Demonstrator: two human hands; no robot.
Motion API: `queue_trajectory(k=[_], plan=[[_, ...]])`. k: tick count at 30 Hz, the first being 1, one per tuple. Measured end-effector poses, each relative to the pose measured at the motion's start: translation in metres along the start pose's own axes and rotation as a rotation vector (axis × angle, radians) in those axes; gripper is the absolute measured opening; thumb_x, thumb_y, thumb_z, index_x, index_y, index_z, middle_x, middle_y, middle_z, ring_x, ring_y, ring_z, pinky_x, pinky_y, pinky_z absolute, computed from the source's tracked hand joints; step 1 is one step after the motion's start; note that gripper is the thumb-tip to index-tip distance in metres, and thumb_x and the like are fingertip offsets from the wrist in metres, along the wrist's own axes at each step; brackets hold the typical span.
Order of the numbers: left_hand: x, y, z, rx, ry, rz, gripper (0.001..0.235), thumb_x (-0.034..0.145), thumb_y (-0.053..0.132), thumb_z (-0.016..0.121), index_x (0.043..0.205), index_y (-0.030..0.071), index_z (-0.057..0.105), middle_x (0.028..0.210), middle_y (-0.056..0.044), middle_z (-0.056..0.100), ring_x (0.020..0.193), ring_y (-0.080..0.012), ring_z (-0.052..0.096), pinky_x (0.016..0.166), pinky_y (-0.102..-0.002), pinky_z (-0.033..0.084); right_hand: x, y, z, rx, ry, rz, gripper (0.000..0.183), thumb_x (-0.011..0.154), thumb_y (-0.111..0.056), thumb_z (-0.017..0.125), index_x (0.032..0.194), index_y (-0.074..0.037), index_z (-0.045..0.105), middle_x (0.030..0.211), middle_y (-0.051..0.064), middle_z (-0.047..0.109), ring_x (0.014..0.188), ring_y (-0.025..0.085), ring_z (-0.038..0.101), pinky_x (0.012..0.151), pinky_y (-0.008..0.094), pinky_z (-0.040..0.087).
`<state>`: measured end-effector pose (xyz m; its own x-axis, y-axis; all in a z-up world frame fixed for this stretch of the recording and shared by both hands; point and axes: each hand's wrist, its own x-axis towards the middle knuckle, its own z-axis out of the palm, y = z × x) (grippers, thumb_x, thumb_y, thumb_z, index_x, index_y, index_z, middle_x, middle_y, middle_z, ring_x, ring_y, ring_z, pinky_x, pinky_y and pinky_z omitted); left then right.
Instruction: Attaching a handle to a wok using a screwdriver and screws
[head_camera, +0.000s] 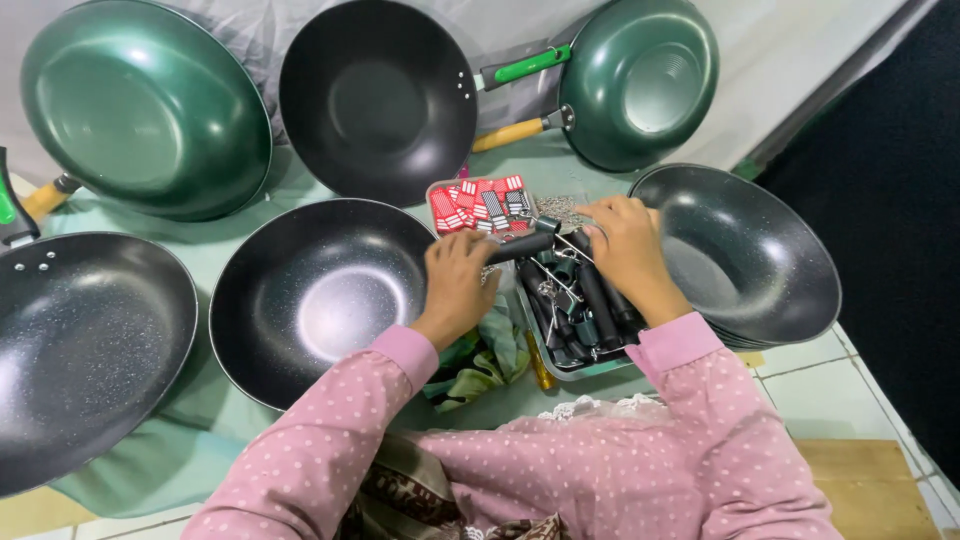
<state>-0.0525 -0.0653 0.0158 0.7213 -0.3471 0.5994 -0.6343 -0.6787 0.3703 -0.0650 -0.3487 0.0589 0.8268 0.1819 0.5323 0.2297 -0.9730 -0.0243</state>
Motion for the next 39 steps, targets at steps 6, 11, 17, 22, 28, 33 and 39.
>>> queue_trajectory(k=[6, 11, 17, 22, 28, 33, 39], plan=[[-0.012, 0.038, 0.015, -0.314, -0.296, -0.012, 0.033, 0.085, 0.019, 0.076, 0.117, 0.017, 0.069, 0.119, -0.009, 0.063, 0.114, -0.0332, 0.064, 0.091, -0.045, 0.056, -0.019, -0.014, -0.003, 0.093, -0.259, 0.053, 0.019, 0.088, -0.018, 0.071, 0.105, -0.023, 0.077, 0.097, 0.007, 0.069, 0.101, 0.032, 0.068, 0.087, 0.046, 0.052], [-0.031, 0.037, 0.048, -0.345, -0.614, -0.103, 0.045, 0.089, 0.03, 0.075, 0.13, 0.014, 0.063, 0.13, -0.015, 0.056, 0.123, -0.04, 0.059, 0.097, -0.05, 0.055, -0.031, -0.034, 0.018, 0.081, -0.481, -0.024, 0.02, 0.087, -0.019, 0.072, 0.106, -0.022, 0.077, 0.104, 0.011, 0.07, 0.105, 0.035, 0.068, 0.09, 0.048, 0.054], [-0.041, 0.041, 0.059, -0.297, -0.785, -0.128, 0.061, 0.087, 0.035, 0.075, 0.14, 0.009, 0.057, 0.139, -0.019, 0.051, 0.127, -0.0472, 0.055, 0.102, -0.055, 0.054, -0.041, -0.045, 0.029, -0.049, -0.587, -0.05, 0.019, 0.084, -0.025, 0.075, 0.103, -0.024, 0.075, 0.11, 0.003, 0.065, 0.111, 0.028, 0.061, 0.089, 0.041, 0.054], [-0.038, 0.05, 0.044, -0.355, -0.866, -0.142, 0.064, 0.093, 0.031, 0.071, 0.147, 0.004, 0.051, 0.145, -0.024, 0.047, 0.133, -0.049, 0.05, 0.105, -0.057, 0.053, -0.044, -0.043, 0.031, -0.069, -0.589, -0.049, 0.018, 0.085, -0.03, 0.076, 0.102, -0.025, 0.073, 0.111, 0.002, 0.063, 0.111, 0.026, 0.059, 0.09, 0.039, 0.053], [-0.041, 0.041, 0.054, -0.336, -0.827, -0.139, 0.067, 0.089, 0.032, 0.075, 0.146, 0.005, 0.052, 0.143, -0.022, 0.05, 0.13, -0.0473, 0.054, 0.103, -0.057, 0.054, -0.036, -0.022, 0.021, 0.032, -0.428, 0.173, 0.017, 0.094, -0.021, 0.064, 0.105, -0.027, 0.075, 0.107, 0.003, 0.066, 0.107, 0.028, 0.066, 0.086, 0.042, 0.059], [-0.041, 0.04, 0.049, -0.331, -0.795, -0.143, 0.063, 0.089, 0.032, 0.074, 0.143, 0.005, 0.055, 0.138, -0.022, 0.054, 0.125, -0.0457, 0.059, 0.098, -0.054, 0.056, -0.04, -0.013, 0.031, 0.024, -0.445, 0.35, 0.016, 0.097, -0.034, 0.063, 0.107, -0.03, 0.074, 0.105, 0.004, 0.071, 0.102, 0.031, 0.072, 0.084, 0.046, 0.06], [-0.04, 0.038, 0.048, -0.323, -0.796, -0.145, 0.062, 0.089, 0.029, 0.072, 0.144, 0.006, 0.054, 0.138, -0.021, 0.054, 0.123, -0.0465, 0.061, 0.098, -0.057, 0.056, -0.029, -0.04, 0.022, 0.092, -0.717, 0.516, 0.034, 0.09, -0.033, 0.073, 0.123, -0.023, 0.07, 0.115, 0.013, 0.076, 0.112, 0.038, 0.07, 0.094, 0.051, 0.057]])
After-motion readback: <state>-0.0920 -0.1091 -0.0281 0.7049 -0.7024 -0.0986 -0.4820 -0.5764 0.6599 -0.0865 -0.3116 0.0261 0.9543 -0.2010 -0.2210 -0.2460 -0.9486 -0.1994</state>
